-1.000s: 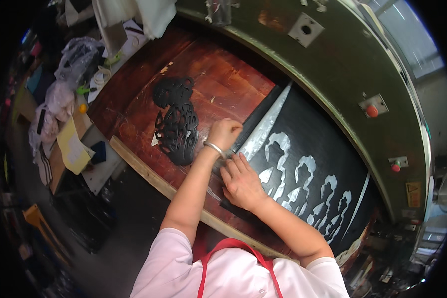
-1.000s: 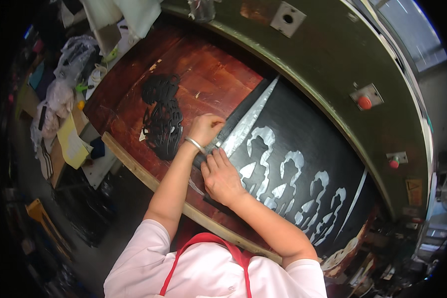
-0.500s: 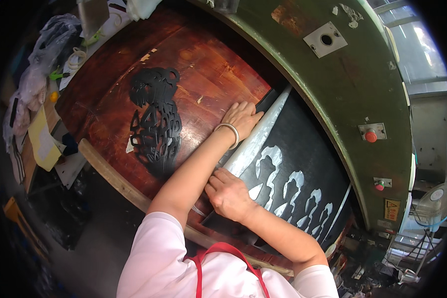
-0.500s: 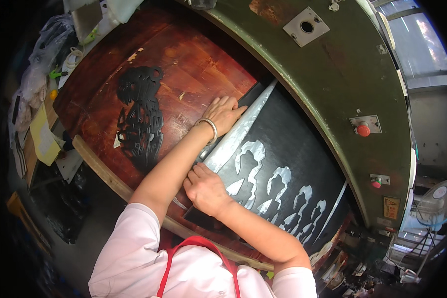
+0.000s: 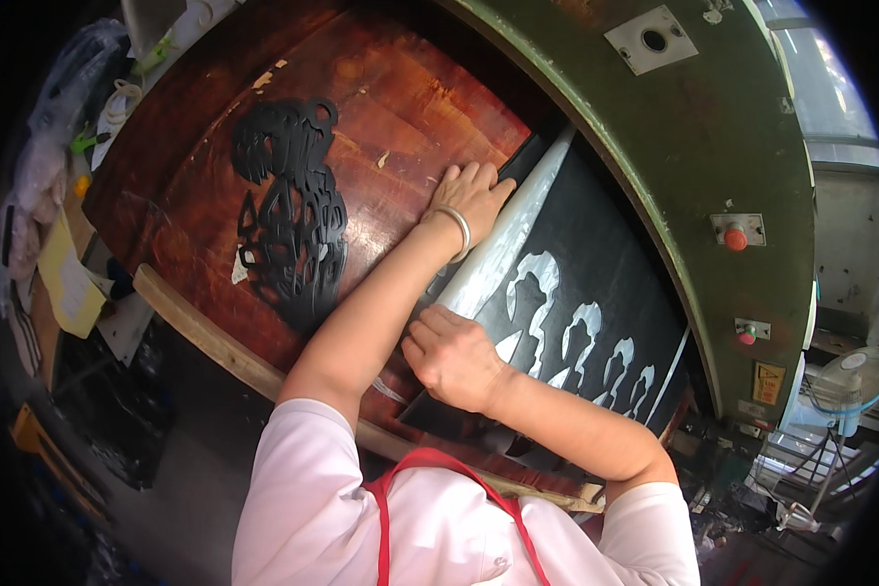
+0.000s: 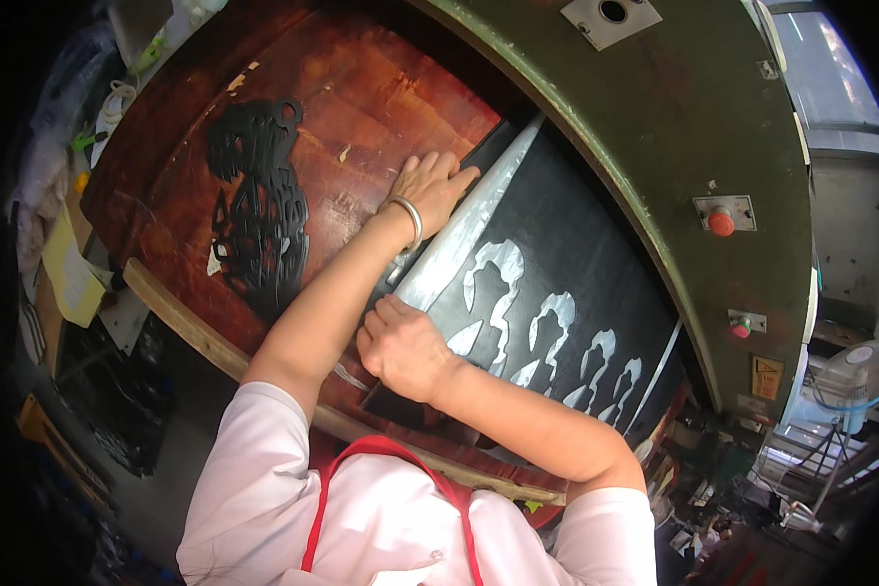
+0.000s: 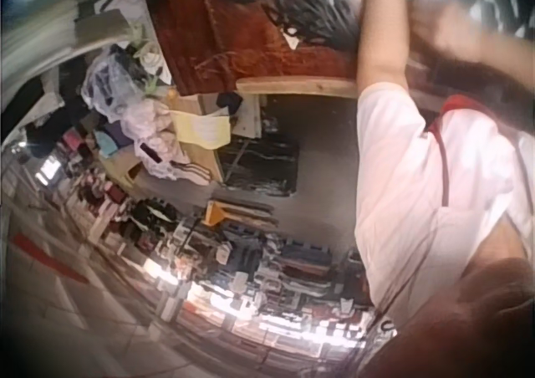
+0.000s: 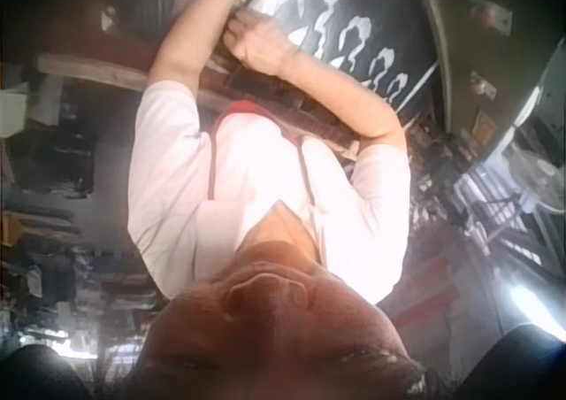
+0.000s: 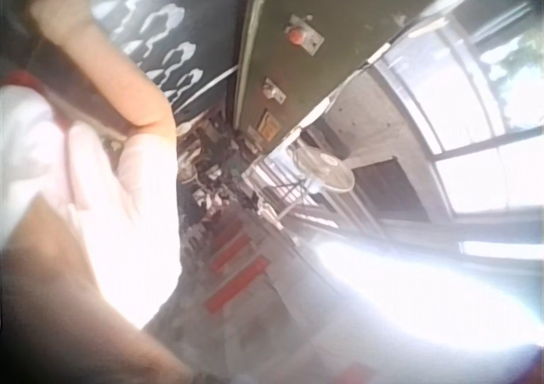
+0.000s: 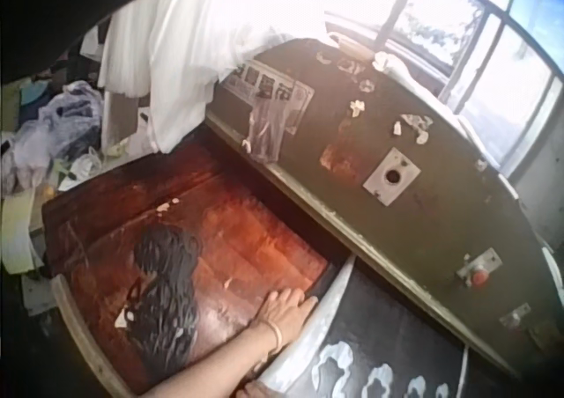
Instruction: The person uses a die-cutting machine to press a template into a black sheet, then removes the cut shapes and excess material. They repeat the process with multiple sheets, stacking the finished cutouts and discarding the leftover material.
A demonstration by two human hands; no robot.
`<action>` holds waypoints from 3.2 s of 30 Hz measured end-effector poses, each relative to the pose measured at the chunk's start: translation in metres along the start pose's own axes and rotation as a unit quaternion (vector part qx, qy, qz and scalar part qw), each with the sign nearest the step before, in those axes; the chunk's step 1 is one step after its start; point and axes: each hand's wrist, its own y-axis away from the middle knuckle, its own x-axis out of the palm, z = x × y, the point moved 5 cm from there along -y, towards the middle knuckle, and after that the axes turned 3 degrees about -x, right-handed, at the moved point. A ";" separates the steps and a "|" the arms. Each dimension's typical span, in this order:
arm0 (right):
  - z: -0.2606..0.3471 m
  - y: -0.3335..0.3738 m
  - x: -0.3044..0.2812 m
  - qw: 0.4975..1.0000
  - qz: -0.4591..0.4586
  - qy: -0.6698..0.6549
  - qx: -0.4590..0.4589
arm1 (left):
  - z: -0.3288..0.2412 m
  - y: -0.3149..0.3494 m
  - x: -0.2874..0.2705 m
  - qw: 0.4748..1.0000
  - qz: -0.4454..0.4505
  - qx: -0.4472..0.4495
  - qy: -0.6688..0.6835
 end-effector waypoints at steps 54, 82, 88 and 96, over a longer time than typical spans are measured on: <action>0.083 0.542 0.031 0.410 -0.387 0.101 0.820 | 0.016 0.090 -0.044 0.994 0.058 0.003 0.088; 0.070 0.578 0.026 0.216 -0.662 -0.430 0.575 | -0.056 0.171 -0.054 0.924 -0.160 -0.346 0.026; 0.080 0.586 0.026 0.203 -0.654 -0.365 0.631 | -0.052 0.172 -0.056 0.939 -0.146 -0.306 0.051; 0.080 0.563 0.021 0.285 -0.612 -0.284 0.681 | -0.009 0.179 -0.043 0.958 -0.066 -0.248 0.130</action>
